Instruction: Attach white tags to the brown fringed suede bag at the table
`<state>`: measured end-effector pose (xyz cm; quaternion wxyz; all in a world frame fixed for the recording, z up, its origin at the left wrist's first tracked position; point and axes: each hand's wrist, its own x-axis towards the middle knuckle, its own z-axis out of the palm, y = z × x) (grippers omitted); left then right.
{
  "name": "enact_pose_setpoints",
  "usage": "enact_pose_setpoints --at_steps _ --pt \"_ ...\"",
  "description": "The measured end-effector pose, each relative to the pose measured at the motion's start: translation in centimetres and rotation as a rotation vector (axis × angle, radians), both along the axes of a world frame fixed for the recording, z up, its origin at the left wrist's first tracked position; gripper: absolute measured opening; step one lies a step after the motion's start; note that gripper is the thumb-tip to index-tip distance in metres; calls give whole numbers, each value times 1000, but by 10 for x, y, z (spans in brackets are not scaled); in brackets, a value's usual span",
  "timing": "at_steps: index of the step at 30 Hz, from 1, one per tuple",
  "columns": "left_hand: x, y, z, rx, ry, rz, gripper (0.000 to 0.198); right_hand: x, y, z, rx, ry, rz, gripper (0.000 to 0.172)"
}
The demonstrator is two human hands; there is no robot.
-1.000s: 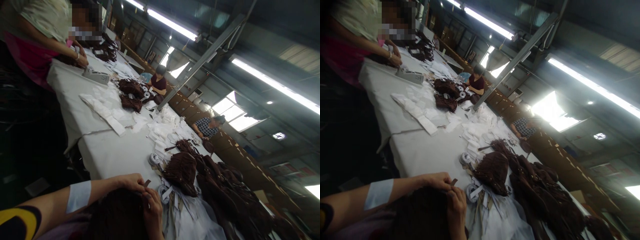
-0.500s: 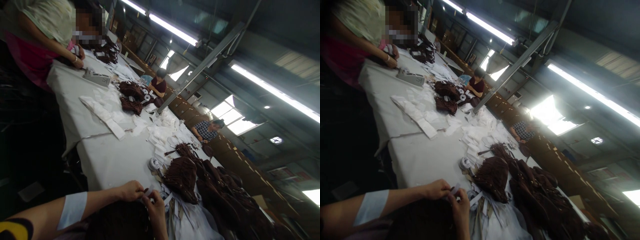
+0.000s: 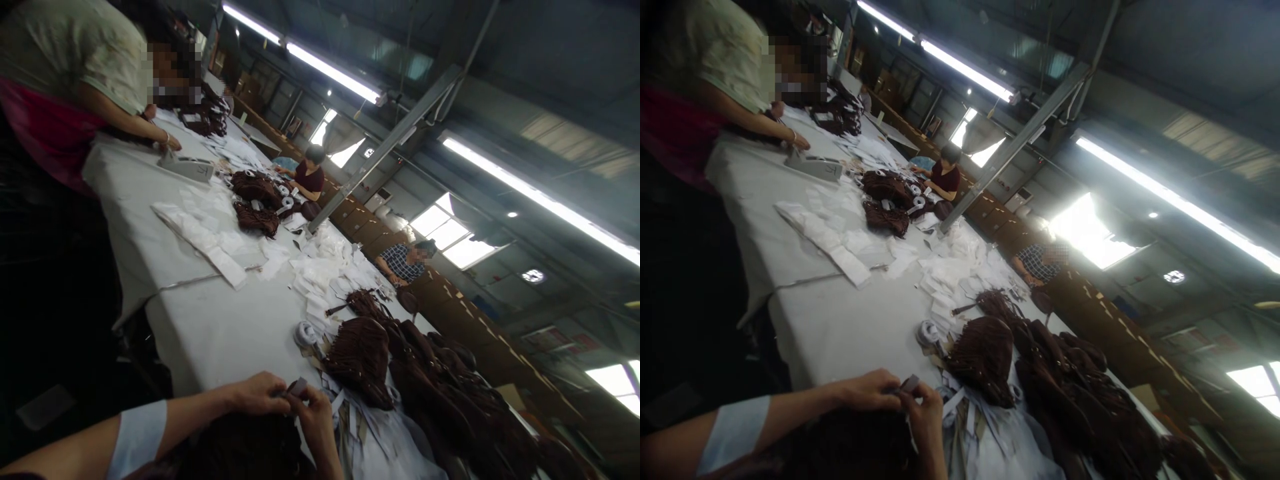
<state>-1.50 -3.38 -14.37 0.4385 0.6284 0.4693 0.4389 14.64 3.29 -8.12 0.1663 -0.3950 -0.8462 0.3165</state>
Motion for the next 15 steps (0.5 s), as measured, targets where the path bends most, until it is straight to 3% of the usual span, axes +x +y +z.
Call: enact_pose_setpoints --at_steps 7,12,15 --pt "6 -2 5 37 106 61 22 -1 1 -1 81 -111 6 24" --pt "14 -2 10 11 215 144 23 -5 4 21 111 -185 51 28" --pt "17 -3 13 13 290 174 23 -9 9 40 155 -277 108 16"
